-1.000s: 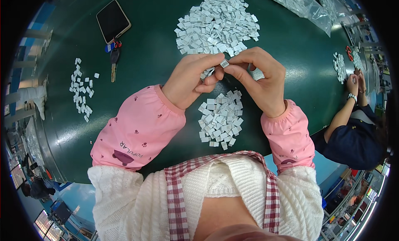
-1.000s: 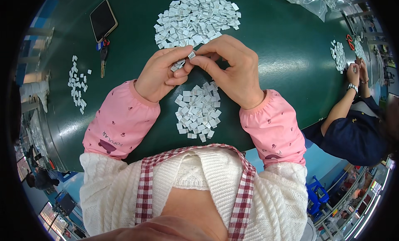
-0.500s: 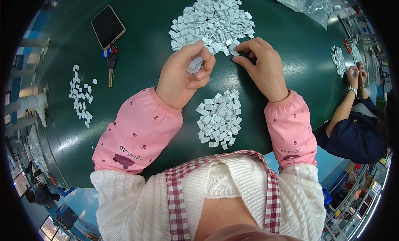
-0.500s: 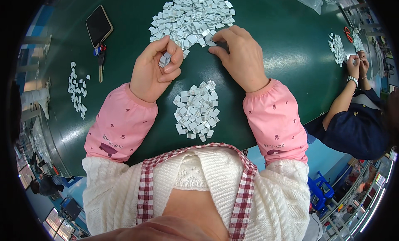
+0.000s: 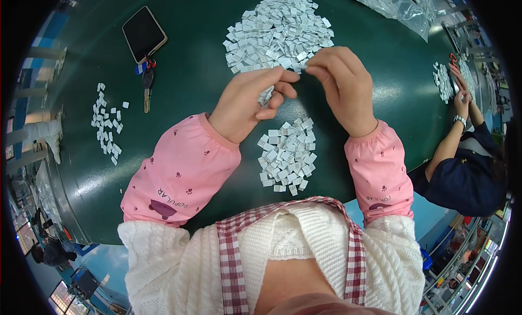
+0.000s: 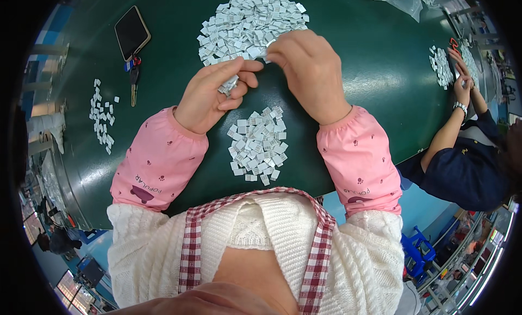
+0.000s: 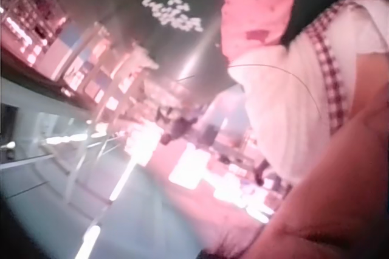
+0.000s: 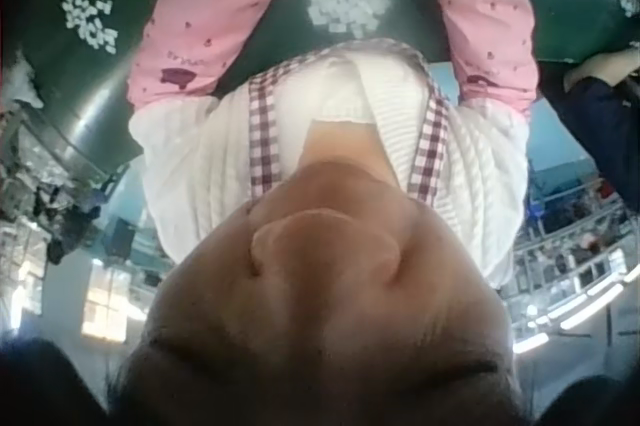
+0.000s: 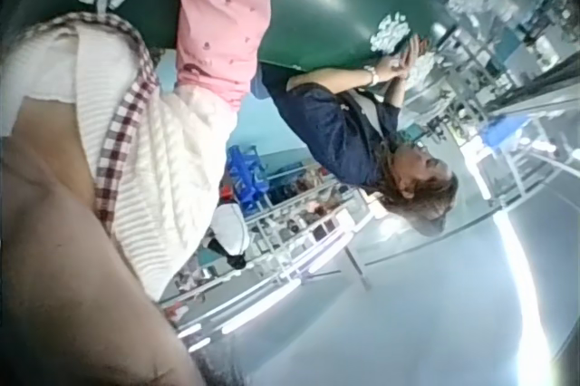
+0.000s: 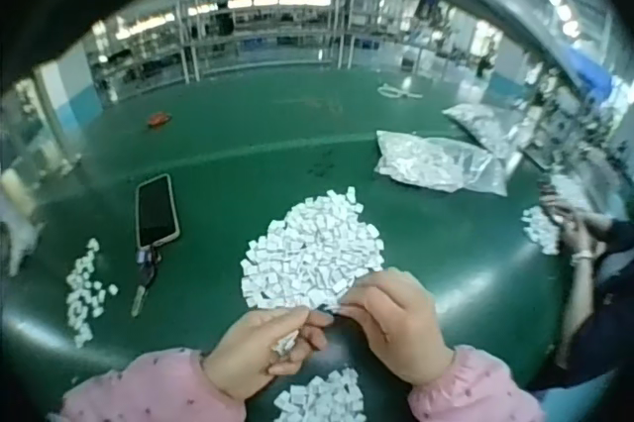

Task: The person assembles small connector components by hand, picking up plastic housings and insert pieces from piles on the table, fitting them together, and placing the assembled units onto the table.

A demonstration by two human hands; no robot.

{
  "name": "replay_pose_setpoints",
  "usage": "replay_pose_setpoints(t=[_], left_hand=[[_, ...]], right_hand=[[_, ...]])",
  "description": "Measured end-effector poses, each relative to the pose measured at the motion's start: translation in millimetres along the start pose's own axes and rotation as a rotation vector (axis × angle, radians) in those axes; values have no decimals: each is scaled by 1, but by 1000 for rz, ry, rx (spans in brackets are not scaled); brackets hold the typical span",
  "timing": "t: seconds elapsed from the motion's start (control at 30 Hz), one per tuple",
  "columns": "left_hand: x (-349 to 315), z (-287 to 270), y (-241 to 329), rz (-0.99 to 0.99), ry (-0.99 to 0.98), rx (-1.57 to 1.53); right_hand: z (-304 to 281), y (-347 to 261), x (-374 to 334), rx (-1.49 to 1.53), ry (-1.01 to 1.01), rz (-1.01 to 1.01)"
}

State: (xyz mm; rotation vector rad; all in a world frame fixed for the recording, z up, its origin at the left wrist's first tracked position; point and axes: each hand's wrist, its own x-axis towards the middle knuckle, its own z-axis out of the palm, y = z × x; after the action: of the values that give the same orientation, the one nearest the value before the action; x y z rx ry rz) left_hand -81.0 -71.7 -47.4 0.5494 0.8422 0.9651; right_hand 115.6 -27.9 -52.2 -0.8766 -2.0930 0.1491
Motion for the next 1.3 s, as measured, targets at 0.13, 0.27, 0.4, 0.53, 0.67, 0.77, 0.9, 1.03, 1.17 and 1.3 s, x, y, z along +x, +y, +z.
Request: replay_pose_setpoints(t=[0.13,0.27,0.4,0.53,0.67,0.77,0.9,1.03,1.17,1.3], left_hand=[[1,-2,-1,-12,-29,-22],[1,-3,-1,-10,-21,-33],[1,-3,-2,-20,-12,-54],[3,-6,-4,-28,-53,-108],[4,-9,-6,-52,-57,-165],[4,-9,-6,-72,-46,-155],[2,-2,-2,-81,-18,-144],[0,7,3,-96,54,-122],[2,6,4,22,76,-281],[3,-6,4,25,-16,-322]], right_hand=[[1,-8,1,19,-18,-95],[1,-13,-1,108,-39,-24],[3,-13,-3,243,-56,114],[6,-13,-4,398,-53,209],[5,-15,-5,599,-134,413],[3,-16,-5,605,-182,443],[2,-17,-6,622,-231,468],[0,-13,-6,657,-237,453],[-7,6,-3,374,-70,525],[4,15,-6,143,-144,358]])
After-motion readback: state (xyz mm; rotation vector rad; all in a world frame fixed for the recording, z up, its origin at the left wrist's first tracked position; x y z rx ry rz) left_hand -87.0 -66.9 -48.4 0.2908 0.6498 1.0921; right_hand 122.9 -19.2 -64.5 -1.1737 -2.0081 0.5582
